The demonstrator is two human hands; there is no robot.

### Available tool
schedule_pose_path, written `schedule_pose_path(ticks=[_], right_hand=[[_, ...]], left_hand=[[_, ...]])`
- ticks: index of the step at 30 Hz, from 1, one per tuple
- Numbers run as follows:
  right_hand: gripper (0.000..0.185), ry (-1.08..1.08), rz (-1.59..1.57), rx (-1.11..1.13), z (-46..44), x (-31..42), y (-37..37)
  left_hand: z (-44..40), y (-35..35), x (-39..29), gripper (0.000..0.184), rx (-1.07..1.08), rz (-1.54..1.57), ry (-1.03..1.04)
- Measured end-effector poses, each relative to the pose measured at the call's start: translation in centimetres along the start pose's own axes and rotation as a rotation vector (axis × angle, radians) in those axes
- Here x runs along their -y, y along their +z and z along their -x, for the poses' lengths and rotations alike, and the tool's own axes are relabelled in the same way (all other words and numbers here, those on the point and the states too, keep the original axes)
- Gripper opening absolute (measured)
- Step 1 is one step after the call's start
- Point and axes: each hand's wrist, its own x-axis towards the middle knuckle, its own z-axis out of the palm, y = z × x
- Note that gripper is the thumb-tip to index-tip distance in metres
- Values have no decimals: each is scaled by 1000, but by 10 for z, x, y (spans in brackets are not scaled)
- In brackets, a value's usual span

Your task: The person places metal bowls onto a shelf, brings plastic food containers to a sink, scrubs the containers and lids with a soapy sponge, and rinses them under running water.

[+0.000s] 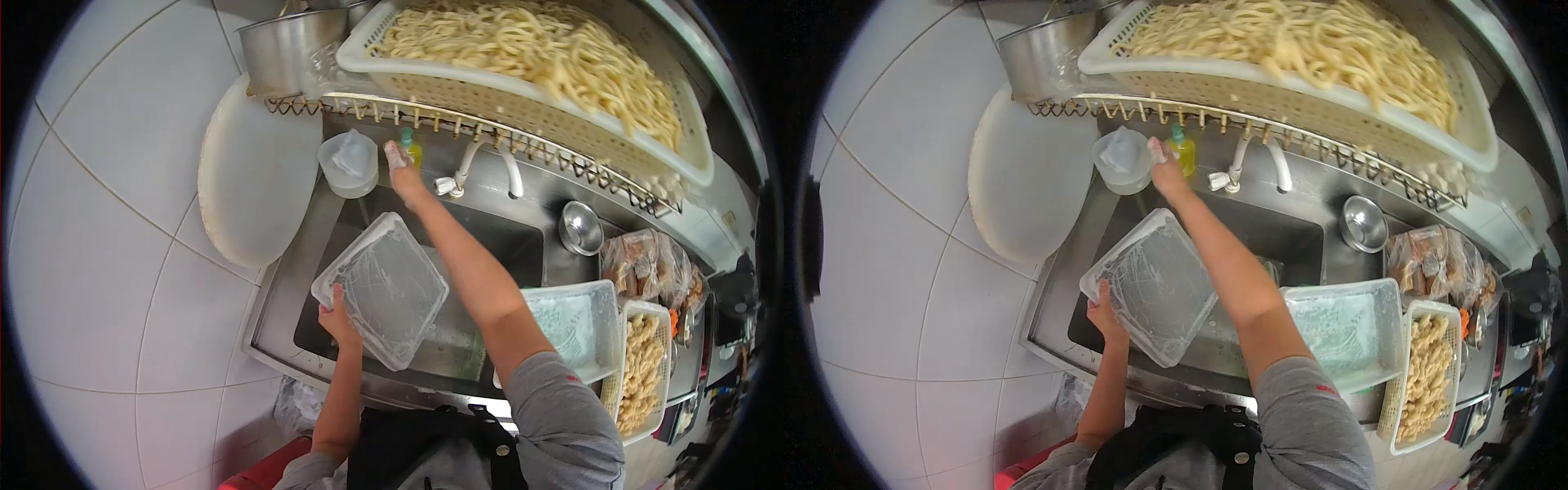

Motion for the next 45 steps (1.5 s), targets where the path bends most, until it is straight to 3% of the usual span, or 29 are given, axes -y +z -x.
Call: schedule_pose_path(ticks=[1,5,7,8,10,11,16,19,21,23,26,28,29,31,32,34,38,41,43,45], right_hand=[[50,-98,360,134,-10,-4,-9],[34,-129,1339,178,-29,-83,-52],[27,-414,1605,82,-34,-139,-85],[27,-410,1606,96,-33,-148,-97],[26,-777,1642,26,-32,-157,-110],[26,-772,1642,38,-36,-161,-111],[11,-327,1506,316,-66,-147,-99],[8,-272,1528,317,-77,-154,-96],[16,-299,1515,294,-68,-150,-99],[26,-667,1257,88,-39,-128,-103],[38,-664,1011,-16,13,-122,-116],[32,-346,860,138,44,-138,-142],[32,-346,867,125,56,-143,-157],[23,185,915,387,74,-151,-191],[23,186,921,377,75,-164,-215],[14,497,341,468,75,-174,-248],[18,361,133,416,62,-96,-245],[19,320,-73,399,53,-54,-236],[20,382,-206,309,49,-35,-235],[19,436,-117,246,48,-26,-236]], left_hand=[[-3,0,6,33,0,-37,39],[-9,2,16,33,-36,-146,67],[-12,5,24,34,-37,-151,52],[-14,6,28,35,-22,-156,50],[-16,8,36,36,-37,-186,63],[-16,9,39,38,-47,-211,80],[-20,5,49,37,-52,-242,53],[-15,12,51,37,-54,-244,13],[-12,17,50,36,-42,-245,-7],[-9,24,50,35,-49,-223,-43],[-14,23,67,35,-10,-104,-104],[-19,23,79,35,57,-95,-132],[-20,25,85,36,111,-86,-158],[-24,32,94,36,181,-143,-183],[-25,38,99,36,236,-202,-204],[-24,54,105,36,306,-243,-197],[-19,95,110,38,468,-274,-112],[-32,115,125,41,509,-293,-181],[-37,123,128,42,530,-268,-184],[-39,127,126,44,549,-247,-188]])
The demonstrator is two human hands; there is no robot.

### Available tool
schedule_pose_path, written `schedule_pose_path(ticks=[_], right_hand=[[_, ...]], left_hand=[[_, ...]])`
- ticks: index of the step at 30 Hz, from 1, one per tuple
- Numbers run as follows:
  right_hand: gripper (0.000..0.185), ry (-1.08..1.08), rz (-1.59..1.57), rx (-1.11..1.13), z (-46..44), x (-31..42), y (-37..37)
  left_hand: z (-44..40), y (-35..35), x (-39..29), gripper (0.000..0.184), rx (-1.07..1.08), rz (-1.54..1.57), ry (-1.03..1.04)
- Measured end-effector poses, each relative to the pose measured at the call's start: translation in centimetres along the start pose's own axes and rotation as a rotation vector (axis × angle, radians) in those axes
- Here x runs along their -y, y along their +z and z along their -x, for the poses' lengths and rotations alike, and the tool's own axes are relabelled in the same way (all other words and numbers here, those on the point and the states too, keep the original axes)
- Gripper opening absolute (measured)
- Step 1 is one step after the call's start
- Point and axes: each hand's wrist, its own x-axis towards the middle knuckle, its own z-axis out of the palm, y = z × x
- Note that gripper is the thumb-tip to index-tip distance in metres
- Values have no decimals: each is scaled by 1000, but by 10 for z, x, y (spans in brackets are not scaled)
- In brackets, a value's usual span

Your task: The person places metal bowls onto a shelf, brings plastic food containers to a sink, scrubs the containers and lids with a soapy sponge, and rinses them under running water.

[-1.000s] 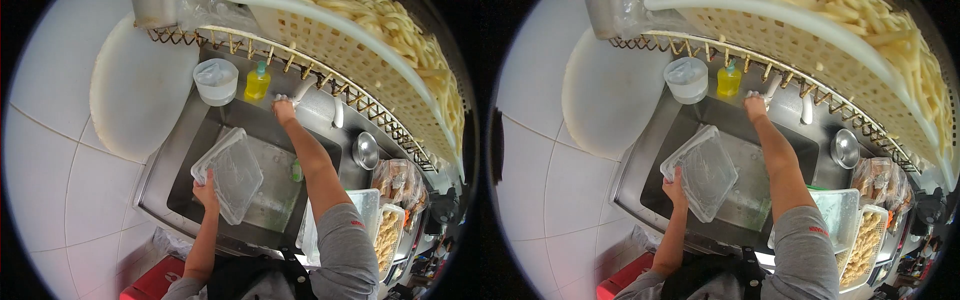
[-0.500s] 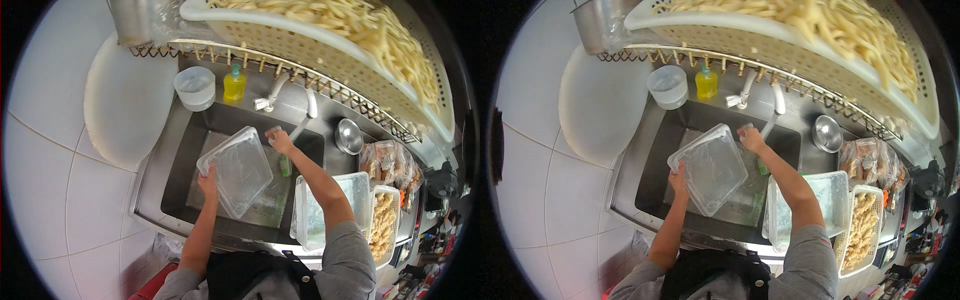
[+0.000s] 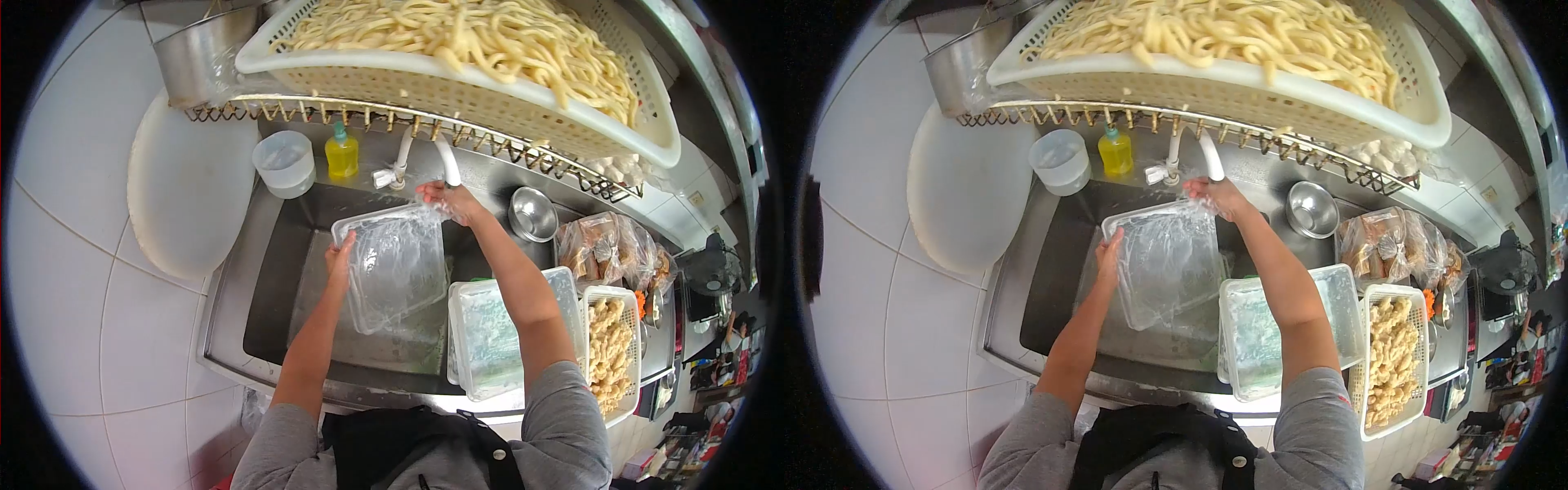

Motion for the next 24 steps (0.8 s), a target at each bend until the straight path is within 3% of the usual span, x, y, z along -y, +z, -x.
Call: schedule_pose_path(ticks=[2,6,7,9,13,15,17,18,19,24], right_hand=[[18,-58,-25,-90,-1,-3,3],[18,28,43,-193,-9,-12,7],[18,28,38,-191,-15,-20,5],[20,-106,318,-255,-24,-35,-2],[29,-124,415,-88,-7,-46,-17],[45,137,487,-69,26,-29,-8],[50,251,347,-108,-1,-88,-40],[55,365,203,-144,1,-92,-39],[48,392,205,-161,7,-96,-43],[41,320,-47,-145,2,-118,-52]], left_hand=[[-2,1,-5,48,16,123,-30],[5,3,-29,52,-14,195,-148],[5,-1,-29,51,88,293,-134],[7,-8,-32,54,154,320,-150],[10,-21,-32,63,291,438,-252],[5,-29,-21,66,296,450,-272],[-7,-35,-1,68,301,460,-293],[-11,-33,7,69,267,430,-275],[-14,-34,14,70,233,400,-257],[-19,-23,44,80,-82,109,-264]])
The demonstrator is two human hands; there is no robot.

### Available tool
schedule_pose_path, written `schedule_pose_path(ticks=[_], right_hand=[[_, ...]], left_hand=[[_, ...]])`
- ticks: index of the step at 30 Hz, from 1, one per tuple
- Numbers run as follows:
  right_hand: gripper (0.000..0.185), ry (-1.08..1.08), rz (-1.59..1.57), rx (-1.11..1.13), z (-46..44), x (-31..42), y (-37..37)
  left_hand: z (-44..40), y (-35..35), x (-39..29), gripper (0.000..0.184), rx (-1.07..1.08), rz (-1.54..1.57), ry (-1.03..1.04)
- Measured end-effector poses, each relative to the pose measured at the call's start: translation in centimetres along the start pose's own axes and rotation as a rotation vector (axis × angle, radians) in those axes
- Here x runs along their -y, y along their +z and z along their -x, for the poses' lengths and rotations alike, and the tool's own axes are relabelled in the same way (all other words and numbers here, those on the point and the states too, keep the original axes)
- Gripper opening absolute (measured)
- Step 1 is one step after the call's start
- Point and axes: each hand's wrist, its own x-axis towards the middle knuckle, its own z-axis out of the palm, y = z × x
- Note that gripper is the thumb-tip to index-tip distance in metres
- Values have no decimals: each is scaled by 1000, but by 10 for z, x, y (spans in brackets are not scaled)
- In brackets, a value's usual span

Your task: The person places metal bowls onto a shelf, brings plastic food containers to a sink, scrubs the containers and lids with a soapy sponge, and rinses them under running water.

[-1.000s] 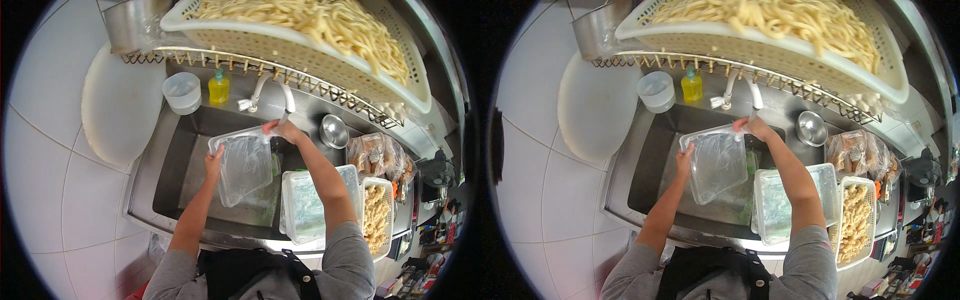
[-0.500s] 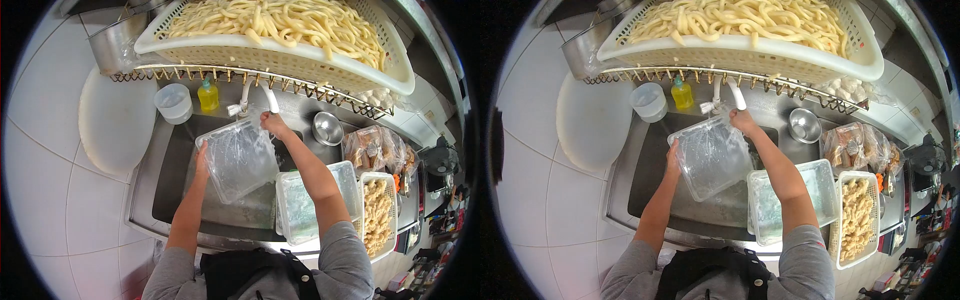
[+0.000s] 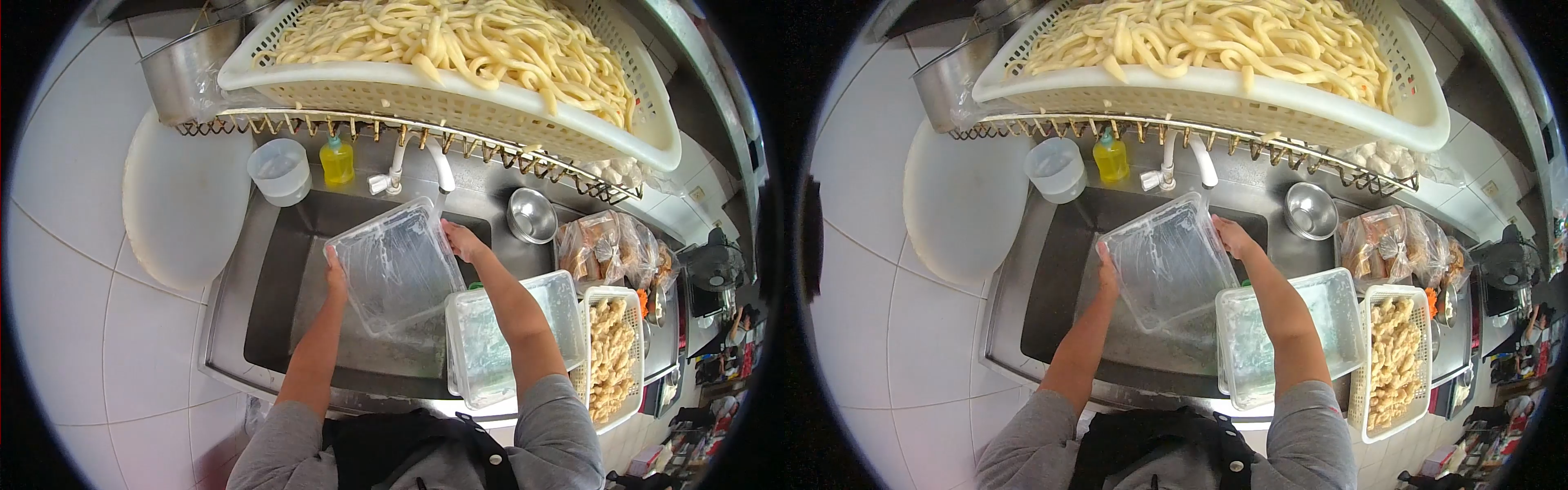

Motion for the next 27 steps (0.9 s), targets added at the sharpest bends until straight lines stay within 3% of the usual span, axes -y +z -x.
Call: schedule_pose_path(ticks=[2,4,5,8,10,14,15,16,18,20,21,23,24,26,27], right_hand=[[39,-54,-122,12,-6,-3,12],[43,-178,-31,-244,-21,-7,24],[43,-179,-29,-244,-28,-9,26],[53,-244,-3,-408,-38,-4,33],[50,14,46,-496,-21,19,45],[44,23,-100,-510,-104,-40,29],[38,-10,-290,-448,-90,-37,41],[34,-42,-480,-386,-92,-44,42],[28,-31,-455,-288,-124,-66,40],[23,-20,-421,-187,-124,-65,38],[22,-17,-446,-184,-93,-45,42],[21,-17,-467,-171,-75,-29,51],[20,-97,-450,-156,-76,-29,53],[19,-176,-433,-145,-72,-25,52],[18,-166,-155,-172,-62,-16,52]], left_hand=[[-26,0,28,84,-95,-90,9],[-42,14,52,90,-391,-511,252],[-41,21,57,90,-391,-509,251],[-17,51,53,93,-331,-529,236],[-6,64,57,94,-118,-677,199],[70,75,57,91,180,-1110,566],[83,71,58,90,274,-1267,691],[84,59,63,90,275,-1271,688],[76,30,70,91,25,-1211,564],[55,-13,79,96,-356,-1287,497],[47,-32,77,96,-362,-1285,493],[35,-65,65,85,-301,-586,88],[37,-72,55,85,-304,-582,93],[47,-82,39,68,-217,-348,-133],[47,-87,37,68,-215,-349,-135]])
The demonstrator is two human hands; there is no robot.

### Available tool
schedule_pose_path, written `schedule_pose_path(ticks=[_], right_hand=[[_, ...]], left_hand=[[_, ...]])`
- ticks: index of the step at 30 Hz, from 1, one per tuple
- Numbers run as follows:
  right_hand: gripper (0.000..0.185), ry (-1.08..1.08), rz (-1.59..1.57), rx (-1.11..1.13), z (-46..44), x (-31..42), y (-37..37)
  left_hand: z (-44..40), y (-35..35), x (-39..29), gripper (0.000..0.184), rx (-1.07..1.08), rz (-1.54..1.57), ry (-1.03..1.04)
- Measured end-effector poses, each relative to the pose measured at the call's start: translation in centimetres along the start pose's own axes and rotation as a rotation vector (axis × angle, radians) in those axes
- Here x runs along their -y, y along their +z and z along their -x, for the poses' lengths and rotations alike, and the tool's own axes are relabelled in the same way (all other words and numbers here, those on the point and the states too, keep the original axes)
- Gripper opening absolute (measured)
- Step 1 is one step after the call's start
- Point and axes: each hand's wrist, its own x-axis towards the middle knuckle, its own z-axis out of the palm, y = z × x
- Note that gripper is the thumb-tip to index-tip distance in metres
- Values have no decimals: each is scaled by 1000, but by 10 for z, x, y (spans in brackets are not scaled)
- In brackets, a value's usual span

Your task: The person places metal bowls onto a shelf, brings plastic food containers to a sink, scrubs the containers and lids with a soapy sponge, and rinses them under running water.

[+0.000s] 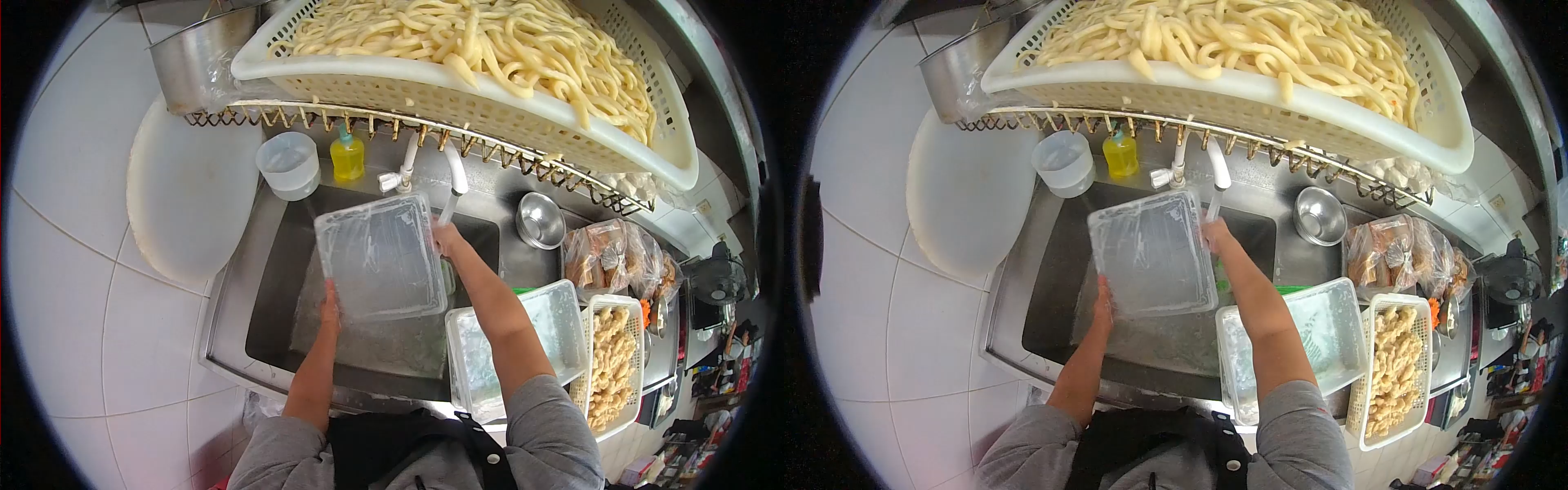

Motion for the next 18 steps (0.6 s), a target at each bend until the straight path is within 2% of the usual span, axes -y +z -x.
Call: schedule_pose_path(ticks=[1,2,3,4,5,6,7,8,9,11,12,14,15,17,18], right_hand=[[22,-13,277,-3,7,10,-1],[22,-12,277,-7,14,20,-2],[23,-137,268,-26,19,31,-4],[24,-259,260,-45,22,39,-7],[24,-260,260,-50,22,50,-8],[25,-63,-160,-3,22,62,-9],[25,134,-579,47,25,71,-10],[25,114,-679,129,30,76,-9],[25,108,-681,126,26,74,-8],[24,211,-976,424,16,74,-2],[25,358,-1086,421,8,76,4],[25,323,-1135,488,2,74,13],[26,288,-1182,547,1,74,17],[26,277,-1197,530,-4,78,21],[26,266,-1209,508,-6,79,23]], left_hand=[[-1,-3,0,61,-22,90,82],[-3,-7,0,57,-44,181,164],[0,-11,-8,57,-39,180,165],[6,-19,-18,56,-67,123,180],[12,-24,-28,55,-93,67,197],[13,-28,-33,55,-87,64,197],[13,-31,-39,53,-90,22,289],[13,-29,-45,52,-92,-19,383],[12,-25,-46,52,-86,-19,386],[9,-21,-49,56,-65,-145,473],[15,-19,-58,56,-67,-145,480],[40,-10,-77,66,-114,-595,504],[42,-6,-76,66,-118,-597,506],[46,2,-74,74,-132,-692,635],[47,5,-76,74,-136,-691,636]])
